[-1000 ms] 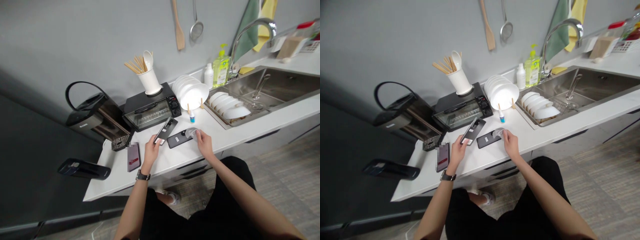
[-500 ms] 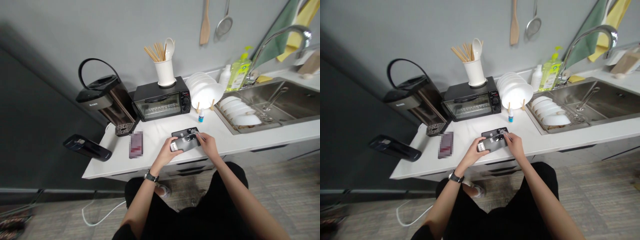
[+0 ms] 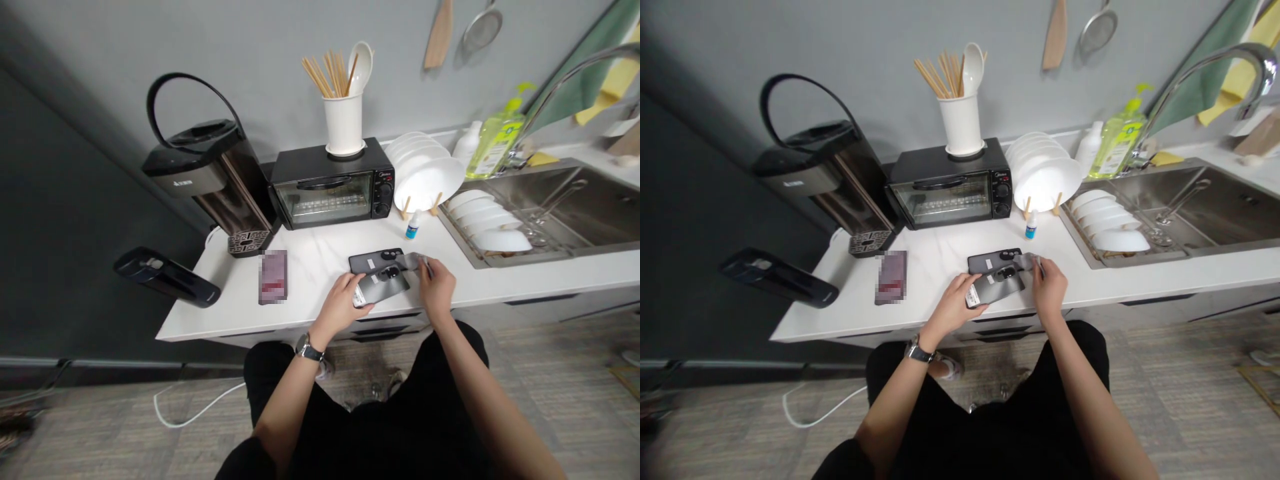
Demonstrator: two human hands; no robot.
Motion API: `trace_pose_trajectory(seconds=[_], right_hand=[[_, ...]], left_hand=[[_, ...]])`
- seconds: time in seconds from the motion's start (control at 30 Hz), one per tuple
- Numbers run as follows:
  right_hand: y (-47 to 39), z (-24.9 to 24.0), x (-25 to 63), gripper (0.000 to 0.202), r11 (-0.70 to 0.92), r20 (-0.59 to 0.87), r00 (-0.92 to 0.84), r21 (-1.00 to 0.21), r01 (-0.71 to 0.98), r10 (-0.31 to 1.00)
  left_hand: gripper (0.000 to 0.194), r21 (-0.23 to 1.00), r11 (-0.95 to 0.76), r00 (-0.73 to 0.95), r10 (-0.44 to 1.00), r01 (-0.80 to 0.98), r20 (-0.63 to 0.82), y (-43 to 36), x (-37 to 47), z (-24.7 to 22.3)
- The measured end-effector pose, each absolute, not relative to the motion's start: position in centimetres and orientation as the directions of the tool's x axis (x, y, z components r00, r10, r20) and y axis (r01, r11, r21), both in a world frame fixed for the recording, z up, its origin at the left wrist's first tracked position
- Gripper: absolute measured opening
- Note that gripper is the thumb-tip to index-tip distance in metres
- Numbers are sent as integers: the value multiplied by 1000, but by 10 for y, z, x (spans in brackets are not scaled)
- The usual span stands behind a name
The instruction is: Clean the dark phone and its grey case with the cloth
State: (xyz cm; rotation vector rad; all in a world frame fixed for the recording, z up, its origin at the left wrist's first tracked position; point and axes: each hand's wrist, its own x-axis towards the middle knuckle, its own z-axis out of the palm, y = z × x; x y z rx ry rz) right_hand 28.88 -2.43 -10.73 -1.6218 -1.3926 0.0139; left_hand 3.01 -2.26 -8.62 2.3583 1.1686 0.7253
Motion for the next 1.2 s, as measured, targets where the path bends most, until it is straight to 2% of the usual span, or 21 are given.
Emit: trace_pose_trajectory(seconds=[0.1,0.2,0.3,0.5,0.6,0.73,0.8,0.93,1.0,1.07,1.2], right_hand=[[-36,-106,285,39,238,559,156,-567,788,814],[-53,-112,277,44,360,505,-98,-453,816,857],[-67,-120,277,52,364,483,-158,-370,855,861],[-74,-118,258,54,328,442,-166,-319,889,881],[-77,-108,217,55,438,409,-295,-319,840,864],[-91,-102,193,57,605,356,-498,-326,726,790],[-97,-105,214,58,595,348,-495,-306,743,796],[-90,-115,277,62,352,403,-227,-269,897,887],[-81,-116,283,66,274,420,-142,-272,922,896],[-74,-114,264,68,306,416,-173,-278,910,893],[-81,-103,202,71,509,386,-386,-298,807,838]], left_hand=[[74,549,-594,535,795,588,286,-20,29,-88],[72,539,-611,531,785,580,318,-22,27,-90],[75,531,-618,538,780,580,320,-26,20,-90],[102,615,-575,555,792,540,253,-35,2,-91],[110,658,-536,530,814,528,238,-35,2,-93],[108,677,-503,496,838,537,229,-36,3,-94],[111,683,-491,483,846,540,226,-36,3,-92],[119,701,-471,479,853,535,208,-35,5,-86],[118,700,-469,486,851,538,197,-35,7,-84],[115,698,-469,486,852,541,196,-35,8,-84],[107,683,-461,472,861,567,190,-37,7,-87]])
